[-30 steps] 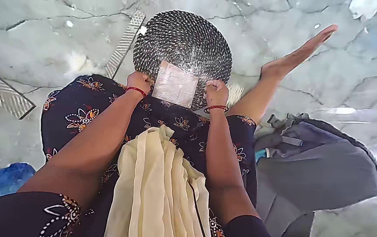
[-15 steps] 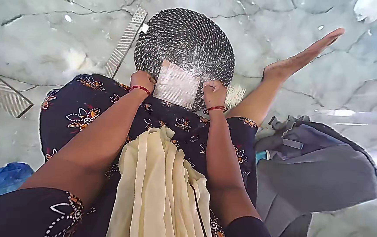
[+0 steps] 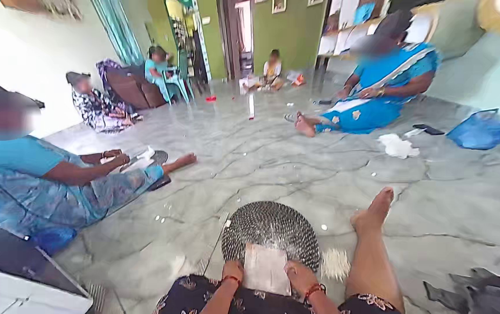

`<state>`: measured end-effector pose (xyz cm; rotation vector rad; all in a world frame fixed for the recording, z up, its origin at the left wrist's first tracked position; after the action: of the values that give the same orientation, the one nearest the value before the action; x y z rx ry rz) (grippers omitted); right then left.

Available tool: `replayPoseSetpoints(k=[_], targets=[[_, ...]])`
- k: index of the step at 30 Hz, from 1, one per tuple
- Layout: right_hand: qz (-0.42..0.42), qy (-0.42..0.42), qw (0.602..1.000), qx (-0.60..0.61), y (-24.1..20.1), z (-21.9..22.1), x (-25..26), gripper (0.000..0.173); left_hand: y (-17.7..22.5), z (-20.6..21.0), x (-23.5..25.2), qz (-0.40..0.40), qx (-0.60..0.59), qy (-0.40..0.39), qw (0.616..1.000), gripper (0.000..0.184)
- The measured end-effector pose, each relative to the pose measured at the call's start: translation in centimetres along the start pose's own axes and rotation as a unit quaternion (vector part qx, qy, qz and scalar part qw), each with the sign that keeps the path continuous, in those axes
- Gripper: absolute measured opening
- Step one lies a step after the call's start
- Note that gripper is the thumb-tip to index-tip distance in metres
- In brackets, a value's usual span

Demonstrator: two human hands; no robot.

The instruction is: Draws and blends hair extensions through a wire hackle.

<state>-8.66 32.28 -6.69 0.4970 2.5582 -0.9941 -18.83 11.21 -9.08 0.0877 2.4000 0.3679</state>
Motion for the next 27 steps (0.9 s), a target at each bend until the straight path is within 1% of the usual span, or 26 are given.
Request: replayPoseSetpoints(k=[4, 9, 27], targets=[[0.004, 0.008, 1.0, 0.01, 0.4, -0.6, -1.0, 0.036, -0.1, 0.5, 0.2, 0.013, 0.014, 0.002, 1.0, 0.035], [0.001, 0.014, 1.0, 0.011, 0.6, -0.9, -1.7, 0.035, -0.3, 0.3, 0.0, 0.014, -0.002, 0.002, 1.0, 0.034], [0.003, 0.008, 1.0, 0.001, 0.3, -0.9, -1.7, 0.037, -0.3, 0.3, 0.1, 0.014, -0.008, 0.0, 1.0, 0.034]])
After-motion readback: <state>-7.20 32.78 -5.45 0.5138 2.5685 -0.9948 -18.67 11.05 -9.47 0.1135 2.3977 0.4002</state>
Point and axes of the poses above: each hand's wrist, its own x-axis towards the middle knuckle, its own z-axis out of the palm, y = z × x, the point moved 5 cm from there along x, towards the middle knuckle, and after that the axes turned 3 degrees about -z, right-handed, at the moved point
